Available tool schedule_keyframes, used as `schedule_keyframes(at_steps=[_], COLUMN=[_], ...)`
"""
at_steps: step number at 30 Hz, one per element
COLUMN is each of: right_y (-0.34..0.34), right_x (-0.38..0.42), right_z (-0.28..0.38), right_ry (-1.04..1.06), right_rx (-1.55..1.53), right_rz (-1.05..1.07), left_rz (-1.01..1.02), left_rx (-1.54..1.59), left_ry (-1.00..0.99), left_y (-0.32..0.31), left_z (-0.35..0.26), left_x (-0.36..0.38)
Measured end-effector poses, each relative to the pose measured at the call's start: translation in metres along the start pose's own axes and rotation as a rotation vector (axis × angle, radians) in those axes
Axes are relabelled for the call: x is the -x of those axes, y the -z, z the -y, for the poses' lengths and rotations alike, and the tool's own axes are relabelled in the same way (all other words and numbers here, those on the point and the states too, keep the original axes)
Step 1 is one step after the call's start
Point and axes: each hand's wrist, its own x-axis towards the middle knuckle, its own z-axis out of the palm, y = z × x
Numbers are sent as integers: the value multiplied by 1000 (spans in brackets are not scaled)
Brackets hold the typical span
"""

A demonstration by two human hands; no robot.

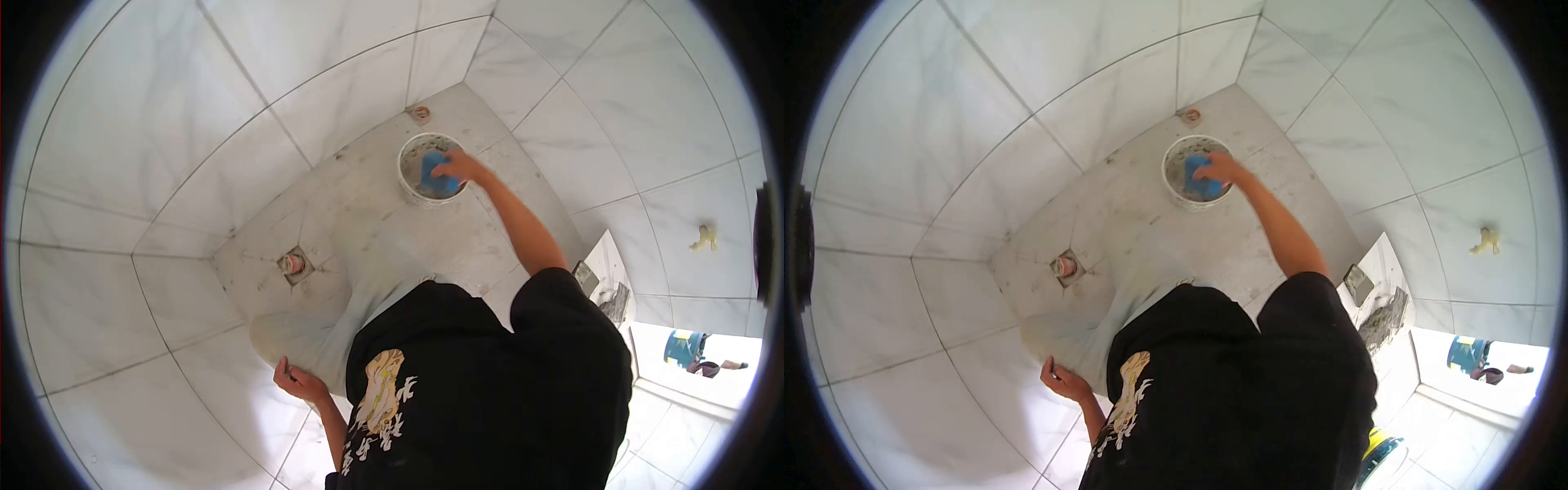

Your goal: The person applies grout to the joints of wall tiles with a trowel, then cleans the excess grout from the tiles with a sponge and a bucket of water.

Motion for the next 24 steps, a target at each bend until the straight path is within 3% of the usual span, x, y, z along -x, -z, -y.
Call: schedule_keyframes(at_steps=[3, 5, 7, 8, 9, 13, 14, 15, 16, 17, 18, 19, 20, 22, 24], right_y=[-38, -63, -70, -81, -82, -93, -103, -104, -106, -96, -89, -82, -69, -57, -40], right_x=[-47, -54, -76, -99, -67, -110, -127, -147, -142, -155, -167, -149, -120, -211, -153], right_z=[-16, -23, -22, -41, -22, -69, -102, -118, -126, -117, -122, -117, -86, -157, -116], right_ry=[-150, 111, 300, 316, 204, 173, 220, 290, 447, 426, 351, 339, 267, 385, -24], right_rx=[165, 750, 649, 772, 744, 920, 981, 1170, 1032, 1276, 1249, 931, 866, 1084, -316], right_rz=[20, -356, -108, -3, -98, 69, -24, 83, -121, 170, 256, 77, 83, 160, -28], left_rz=[37, 26, -19, -8, 14, -10, -74, -52, -36, -123, -97, -59, -108, -73, -104], left_rx=[-33, -54, -89, -91, -88, -94, -114, -101, -91, -110, -91, -71, -87, -51, -49], left_ry=[-8, -32, -43, -43, -39, -44, -9, -36, -63, -18, -20, -27, 8, 0, 26], left_y=[-2, -4, 1, 1, 1, 5, 6, 7, 9, 8, 9, 11, 11, 9, 6], left_z=[-14, -13, -13, -16, -17, -16, -18, -20, -20, -21, -23, -23, -21, -17, -14], left_x=[-6, -6, -11, -10, -6, -5, -5, -5, -7, -11, -11, -10, -11, -11, -9])
